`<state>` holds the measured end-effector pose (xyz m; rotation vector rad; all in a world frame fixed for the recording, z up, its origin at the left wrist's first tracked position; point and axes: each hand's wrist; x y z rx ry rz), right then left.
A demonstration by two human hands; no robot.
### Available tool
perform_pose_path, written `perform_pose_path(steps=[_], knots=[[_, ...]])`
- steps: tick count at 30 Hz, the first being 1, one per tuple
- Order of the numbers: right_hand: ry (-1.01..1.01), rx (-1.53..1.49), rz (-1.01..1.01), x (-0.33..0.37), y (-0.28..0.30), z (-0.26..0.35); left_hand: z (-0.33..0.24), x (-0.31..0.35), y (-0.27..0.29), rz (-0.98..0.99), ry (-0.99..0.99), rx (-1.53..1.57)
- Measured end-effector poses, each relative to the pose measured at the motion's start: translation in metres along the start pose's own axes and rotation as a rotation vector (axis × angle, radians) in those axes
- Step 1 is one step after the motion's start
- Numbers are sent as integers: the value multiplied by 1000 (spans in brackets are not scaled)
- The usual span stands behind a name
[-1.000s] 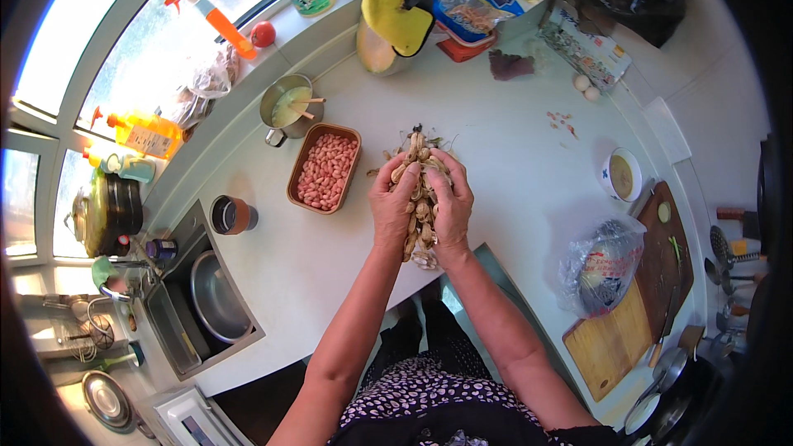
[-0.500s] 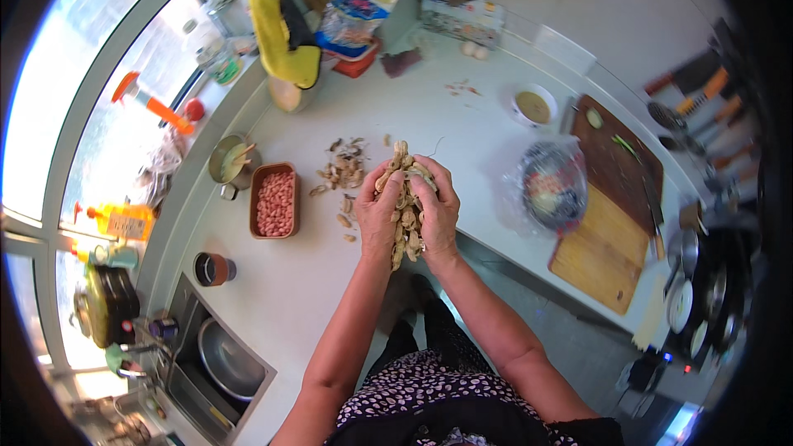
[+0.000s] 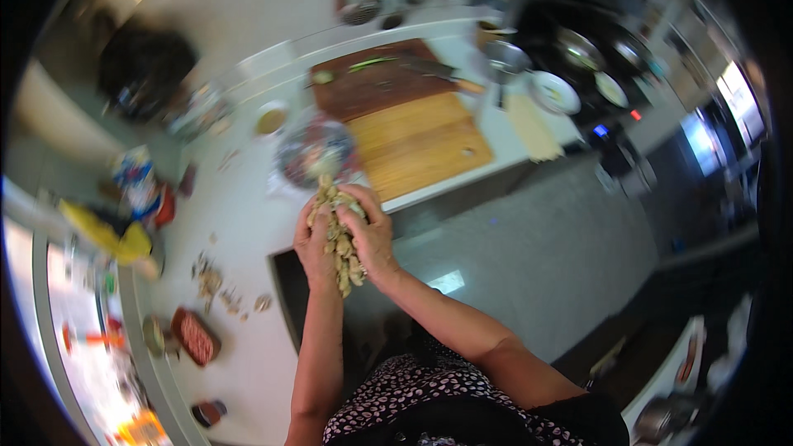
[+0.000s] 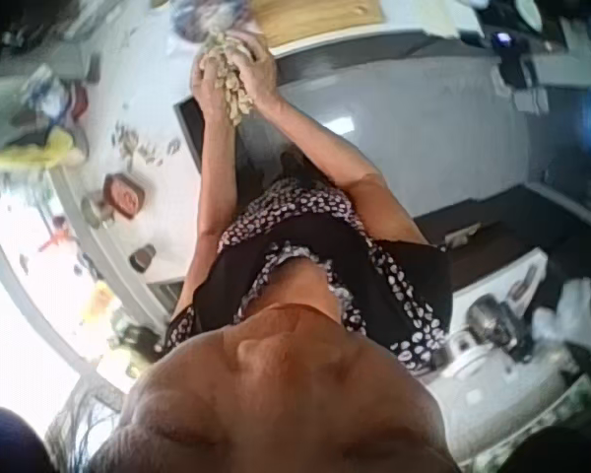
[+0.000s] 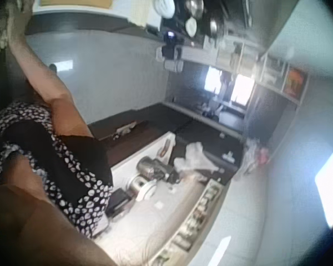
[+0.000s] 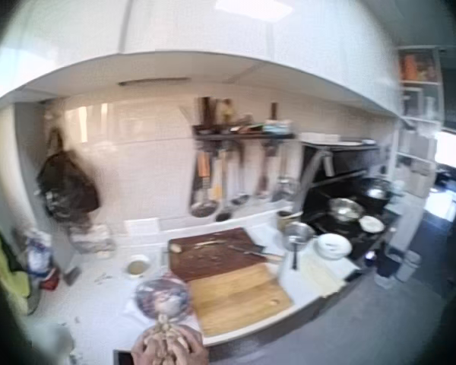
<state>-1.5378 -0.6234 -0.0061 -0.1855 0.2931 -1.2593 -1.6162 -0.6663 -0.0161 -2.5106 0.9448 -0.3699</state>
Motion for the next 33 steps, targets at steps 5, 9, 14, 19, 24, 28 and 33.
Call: perform_pose_path(steps=[5,9,14,19,24,28,33], knots=[[55,105,-270,-27,112,62,40,29,-127,178,183,-42],[87,157,-453,-39,221,100,99,63,-225,319,297,-63],[174,214,-639,-37,369,146,172,135,-352,527,349,-123],[165,244,-796,-36,503,197,245,203,-466,637,431,-67],[157,200,-976,-28,617,229,309,267,-561,766,570,-86],[172,166,-1080,-30,700,240,363,305,-625,874,613,-99],[166,90,-1206,-53,811,244,436,334,-711,968,674,-150]])
Point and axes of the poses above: each hand's wrist, its own x-axis away from the middle knuckle, its own y-axis out of the back of the hand, z = x × y, and after that the axes turned 2 degrees about -z, right-handed
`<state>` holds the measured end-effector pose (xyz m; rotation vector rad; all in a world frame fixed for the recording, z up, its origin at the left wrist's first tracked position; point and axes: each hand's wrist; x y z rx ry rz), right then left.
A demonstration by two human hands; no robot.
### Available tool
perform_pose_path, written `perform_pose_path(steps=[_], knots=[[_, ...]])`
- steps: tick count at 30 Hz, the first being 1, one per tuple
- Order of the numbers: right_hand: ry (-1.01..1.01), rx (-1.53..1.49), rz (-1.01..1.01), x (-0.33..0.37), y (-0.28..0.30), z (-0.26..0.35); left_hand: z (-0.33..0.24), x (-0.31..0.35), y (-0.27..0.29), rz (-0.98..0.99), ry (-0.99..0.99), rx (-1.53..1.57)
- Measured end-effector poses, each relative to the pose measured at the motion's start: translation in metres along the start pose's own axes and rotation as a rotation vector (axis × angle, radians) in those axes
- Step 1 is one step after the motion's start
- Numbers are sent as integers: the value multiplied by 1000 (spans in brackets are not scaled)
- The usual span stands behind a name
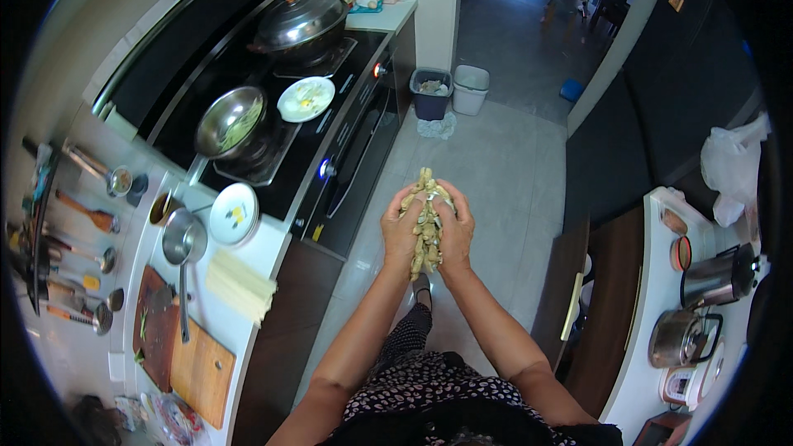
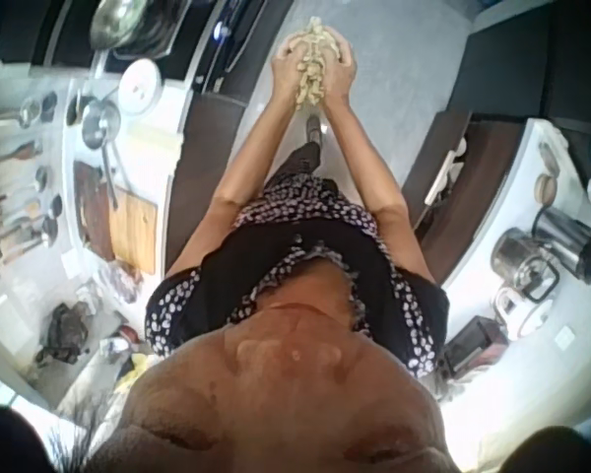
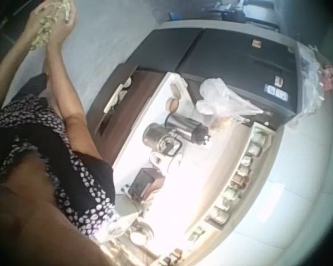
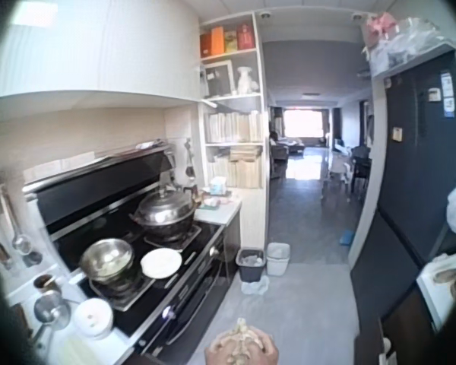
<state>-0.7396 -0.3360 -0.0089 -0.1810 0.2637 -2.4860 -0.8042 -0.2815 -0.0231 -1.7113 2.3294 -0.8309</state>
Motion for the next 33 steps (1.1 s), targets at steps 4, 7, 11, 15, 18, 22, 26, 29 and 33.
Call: perform_pose_path(steps=[4,7,11,15,18,22,26,29,33], knots=[[10,34,-30,-95,-4,3,14,-83,-49,23,81,78],[-1,23,-45,-164,-3,2,23,-143,-86,52,61,-13],[-88,-55,-87,-251,-11,4,35,-222,-123,68,149,-38],[-55,-66,-58,-340,-13,-3,55,-300,-164,61,110,32],[17,8,-54,-412,-22,-4,60,-362,-196,88,99,72],[56,-12,9,-510,-31,-31,72,-446,-229,41,18,-1],[70,35,57,-601,-49,-56,92,-530,-247,-35,44,56],[52,51,72,-659,-63,-76,105,-588,-258,-96,83,89],[-69,26,67,-731,-84,-111,130,-664,-256,-117,83,41]])
Point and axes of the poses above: each hand's wrist, its own x-axis away from the middle knuckle, its own y-axis out of the back of the hand, z = x × y, and after that the axes turned 2 degrees about -z, right-handed
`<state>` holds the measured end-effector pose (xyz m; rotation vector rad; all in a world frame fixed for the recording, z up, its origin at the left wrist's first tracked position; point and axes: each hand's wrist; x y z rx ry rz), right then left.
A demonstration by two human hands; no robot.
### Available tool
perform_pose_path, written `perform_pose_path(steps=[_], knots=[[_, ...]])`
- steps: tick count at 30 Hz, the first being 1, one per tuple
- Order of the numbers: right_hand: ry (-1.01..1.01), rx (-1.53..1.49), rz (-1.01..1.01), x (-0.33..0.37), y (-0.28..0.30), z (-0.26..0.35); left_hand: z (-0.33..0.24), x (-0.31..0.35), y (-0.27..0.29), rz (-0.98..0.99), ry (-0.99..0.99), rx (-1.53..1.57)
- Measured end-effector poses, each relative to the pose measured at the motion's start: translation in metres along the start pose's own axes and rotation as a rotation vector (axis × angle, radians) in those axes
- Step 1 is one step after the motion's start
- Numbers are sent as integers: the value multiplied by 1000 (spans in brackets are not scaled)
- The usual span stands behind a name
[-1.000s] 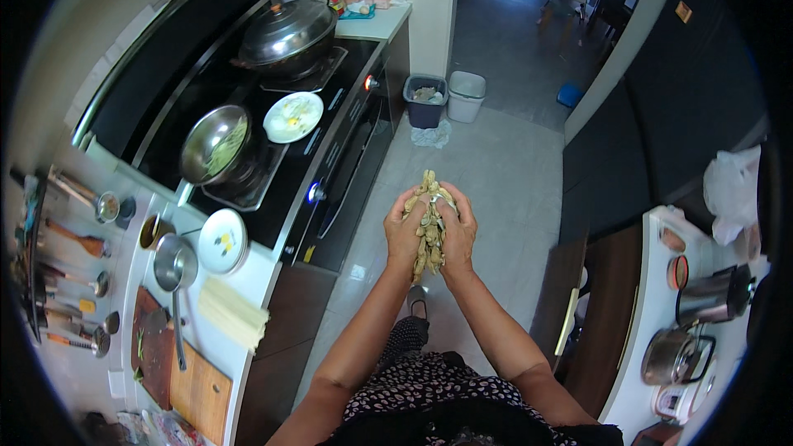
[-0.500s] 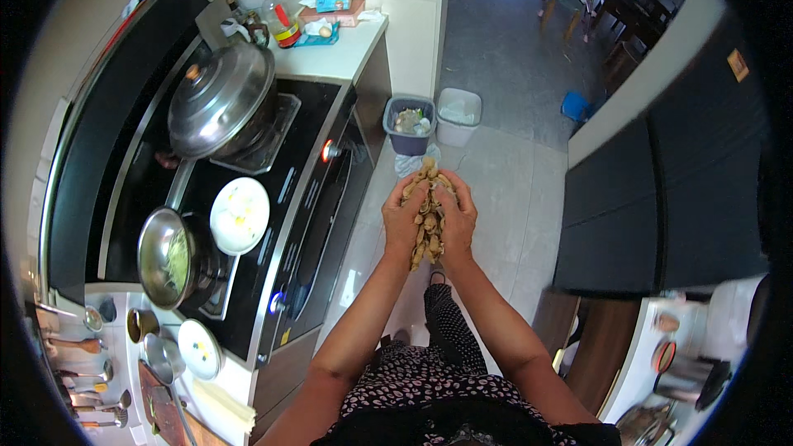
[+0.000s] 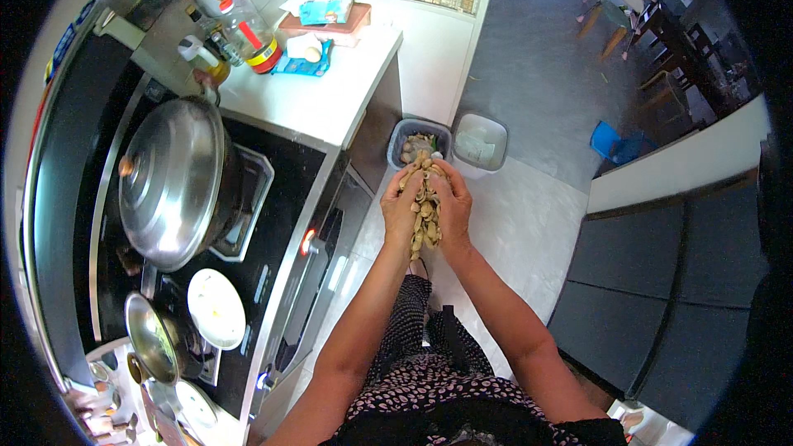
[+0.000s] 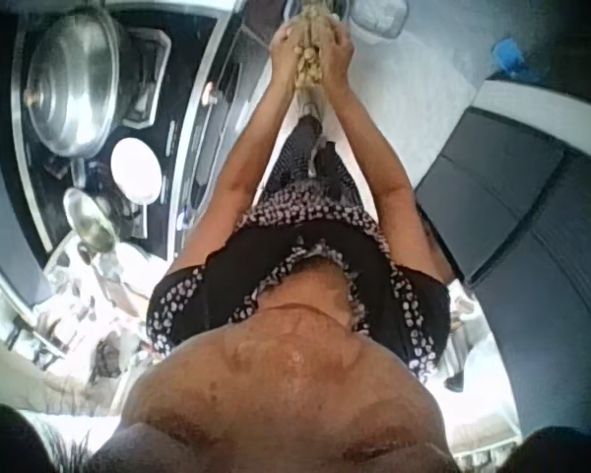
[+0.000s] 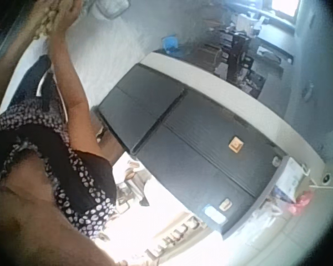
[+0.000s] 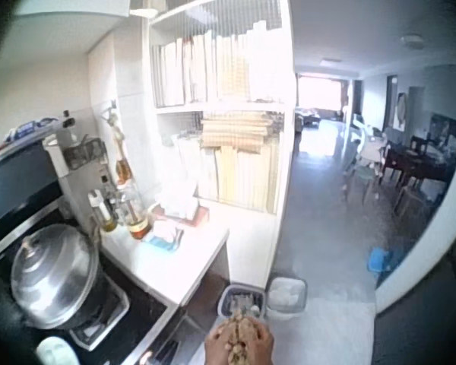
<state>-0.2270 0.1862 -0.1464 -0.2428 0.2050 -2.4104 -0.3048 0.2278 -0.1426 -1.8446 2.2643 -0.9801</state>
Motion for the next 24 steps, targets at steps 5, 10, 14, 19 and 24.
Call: perform_pose_path(steps=[5,10,14,19,24], knots=[[-41,22,-14,-81,-21,-46,26,-96,0,-72,61,1],[-145,65,-51,-145,-28,-100,57,-167,6,-101,173,-31],[-144,121,-57,-187,-24,-146,103,-220,20,-137,207,-91],[-313,102,-28,-230,-27,-181,167,-281,50,-253,243,-151],[-482,-165,81,-284,2,-261,191,-319,39,-301,409,55]])
Point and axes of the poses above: each hand's wrist, its own x-axis away from the middle knuckle, its own y-axis out of the back of the hand, z = x × y, and after that the axes turned 2 degrees about -z, right-handed
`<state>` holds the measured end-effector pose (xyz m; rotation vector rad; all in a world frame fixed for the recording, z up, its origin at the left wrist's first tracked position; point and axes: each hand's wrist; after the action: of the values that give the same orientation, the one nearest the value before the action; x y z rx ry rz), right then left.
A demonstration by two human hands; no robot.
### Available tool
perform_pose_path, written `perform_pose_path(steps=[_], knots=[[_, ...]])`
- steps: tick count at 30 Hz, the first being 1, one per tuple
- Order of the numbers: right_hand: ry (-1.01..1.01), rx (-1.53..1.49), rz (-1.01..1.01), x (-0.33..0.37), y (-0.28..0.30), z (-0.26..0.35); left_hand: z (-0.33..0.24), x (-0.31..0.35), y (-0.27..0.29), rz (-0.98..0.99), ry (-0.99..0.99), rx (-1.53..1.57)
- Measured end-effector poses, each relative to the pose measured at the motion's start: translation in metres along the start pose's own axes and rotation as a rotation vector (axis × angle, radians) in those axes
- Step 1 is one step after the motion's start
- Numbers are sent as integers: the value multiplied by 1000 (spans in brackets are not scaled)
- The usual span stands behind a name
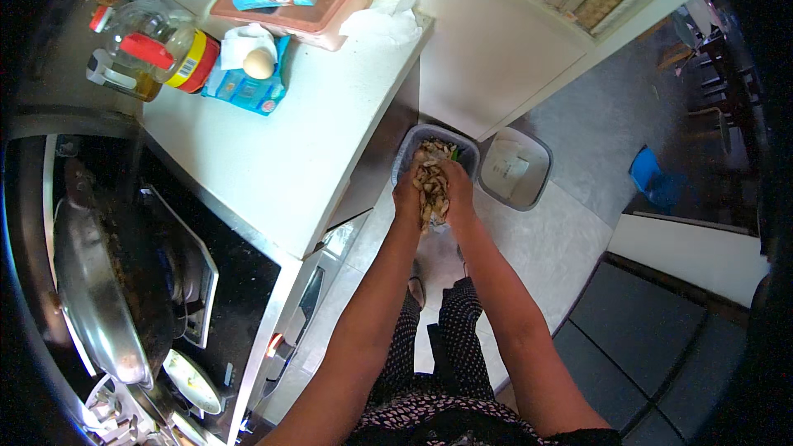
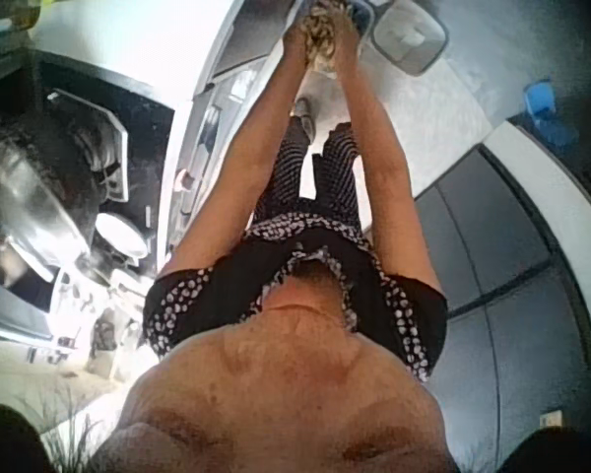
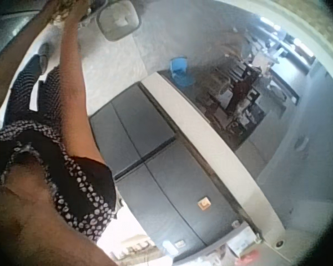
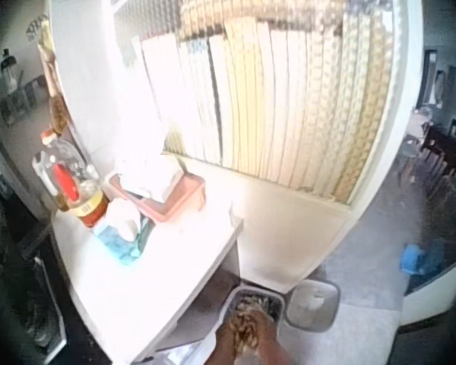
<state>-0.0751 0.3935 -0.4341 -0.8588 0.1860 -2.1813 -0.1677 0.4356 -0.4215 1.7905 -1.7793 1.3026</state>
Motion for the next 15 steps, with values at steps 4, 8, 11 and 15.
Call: perform_pose_path(steps=[4,8,11,15], knots=[[-234,-247,28,-38,4,-5,9,-34,2,-23,105,263],[-213,-124,17,-50,5,9,11,-47,-2,140,149,439],[-196,107,-96,-39,-8,32,6,-40,-3,-141,161,205],[-191,366,-210,-53,12,31,-1,-33,-5,-137,183,136]])
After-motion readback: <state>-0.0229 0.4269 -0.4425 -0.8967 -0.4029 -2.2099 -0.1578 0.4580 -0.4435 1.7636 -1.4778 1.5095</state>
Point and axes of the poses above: each hand's wrist, its own x-axis away from the middle knuckle, its own y-axis out of the back of the hand, z = x × y, and after that the axes turned 2 degrees about -z, right-handed
